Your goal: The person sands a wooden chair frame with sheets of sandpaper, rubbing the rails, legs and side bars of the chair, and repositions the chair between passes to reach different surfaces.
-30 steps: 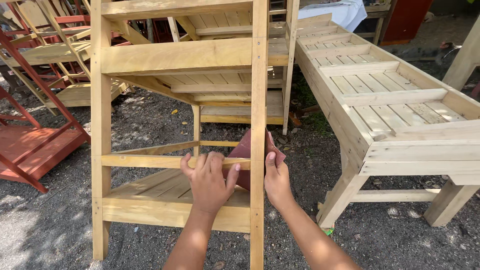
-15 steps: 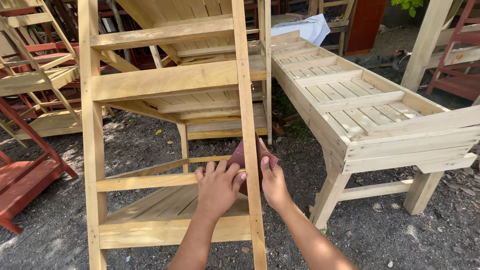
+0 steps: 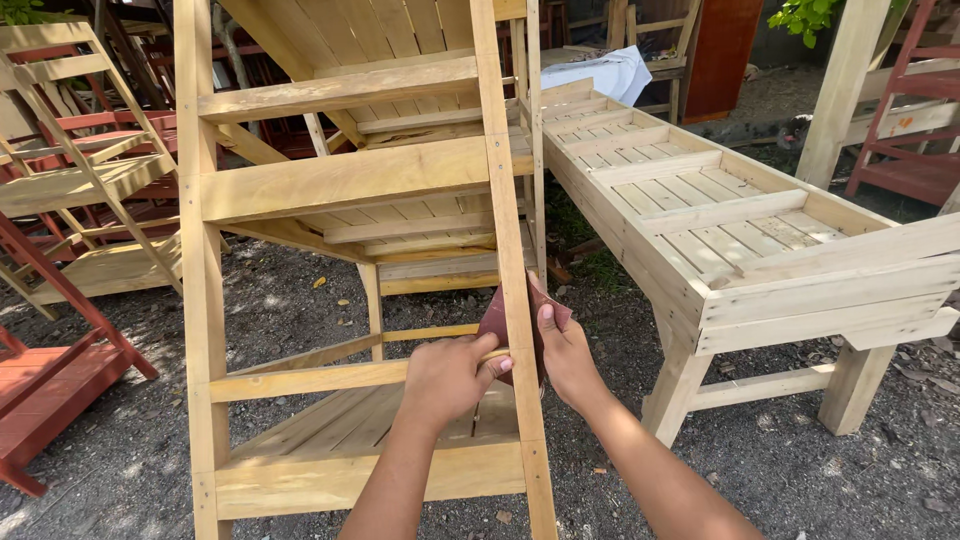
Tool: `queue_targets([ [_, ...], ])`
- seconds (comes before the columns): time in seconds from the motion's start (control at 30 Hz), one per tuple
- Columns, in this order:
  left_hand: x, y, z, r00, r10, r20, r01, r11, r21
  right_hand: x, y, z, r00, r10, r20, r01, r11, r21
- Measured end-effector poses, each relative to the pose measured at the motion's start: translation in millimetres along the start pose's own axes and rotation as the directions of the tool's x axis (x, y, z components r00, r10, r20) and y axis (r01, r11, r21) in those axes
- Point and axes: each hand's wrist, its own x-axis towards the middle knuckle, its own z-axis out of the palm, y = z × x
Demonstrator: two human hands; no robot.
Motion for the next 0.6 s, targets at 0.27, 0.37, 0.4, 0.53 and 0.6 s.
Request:
queue_targets([
  [0.27,-2,3,-2,0.999,-0.043,0.025,0.044,0.998,-0.040,65,-11,3,0.996,0.016,-0.084,-0.016,1.000,0.003],
  [0.37,-3,3,-4,0.998,-0.055,0.040,0.056,0.998,-0.024,9,2,-1,1.000,0.009,-0.005,-0.009,1.000,0.013],
  [0.4,-3,4,-4,0.997,-0.060,0.038,0.060,0.998,-0.016,6,3,-1,1.000,0.004,-0.005,-0.004,1.000,-0.004],
  [0.53,-1,2,-5,1.000,-0.020,-0.011,0.020,0.999,-0.036,69,-12,7,0.996,0.012,-0.092,-0.018,0.997,-0.072],
  [0.6,-1,1,-5,0.999,-0.013,-0.032,0.011,0.999,-0.034,93,-22,10,0.995,0.021,-0.102,-0.029,0.996,-0.082],
])
